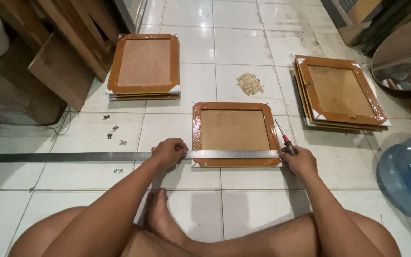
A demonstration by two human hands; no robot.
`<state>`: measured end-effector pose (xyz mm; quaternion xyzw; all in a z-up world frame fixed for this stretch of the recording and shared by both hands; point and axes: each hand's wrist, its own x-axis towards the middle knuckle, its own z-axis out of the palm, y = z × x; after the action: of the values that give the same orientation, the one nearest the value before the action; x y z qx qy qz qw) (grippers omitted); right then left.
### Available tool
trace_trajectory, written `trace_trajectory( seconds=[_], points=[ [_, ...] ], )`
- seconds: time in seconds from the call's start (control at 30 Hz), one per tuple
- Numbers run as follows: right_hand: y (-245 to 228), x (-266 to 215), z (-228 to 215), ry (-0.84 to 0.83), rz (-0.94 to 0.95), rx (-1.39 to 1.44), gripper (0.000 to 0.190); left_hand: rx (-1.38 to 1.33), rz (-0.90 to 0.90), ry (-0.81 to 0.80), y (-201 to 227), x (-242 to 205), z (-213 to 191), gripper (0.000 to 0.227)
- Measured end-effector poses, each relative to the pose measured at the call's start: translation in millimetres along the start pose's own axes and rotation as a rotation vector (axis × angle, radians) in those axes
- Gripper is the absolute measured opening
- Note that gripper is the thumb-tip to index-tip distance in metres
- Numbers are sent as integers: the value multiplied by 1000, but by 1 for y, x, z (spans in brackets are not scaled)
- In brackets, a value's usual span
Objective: Attaching metal clips to the back of wooden picture frames using a hand tool and a ruler for alignment.
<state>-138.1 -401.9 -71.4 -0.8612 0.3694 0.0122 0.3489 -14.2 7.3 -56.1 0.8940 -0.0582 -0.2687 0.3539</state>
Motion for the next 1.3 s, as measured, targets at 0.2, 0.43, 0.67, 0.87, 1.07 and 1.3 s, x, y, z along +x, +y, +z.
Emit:
trace_trajectory(
  seconds=[0.2,0.43,0.67,0.87,1.07,1.3],
  points=[
    [12,14,4,11,-24,-37,36,-30,26,16,-14,14,9,23],
    [5,2,1,6,-15,-1,38,-37,37,17,-7,8,2,26],
    [19,24,7,7,-53,-19,38,3,54,17,-6,10,3,26],
    [18,20,6,14,-63,-7,38,63,55,25,-16,23,9,26],
    [22,25,7,13,-61,-7,39,82,73,34,-18,29,11,25],
    [-2,3,-4,127,-58,121,49,92,103,46,-23,32,13,23]
  ],
)
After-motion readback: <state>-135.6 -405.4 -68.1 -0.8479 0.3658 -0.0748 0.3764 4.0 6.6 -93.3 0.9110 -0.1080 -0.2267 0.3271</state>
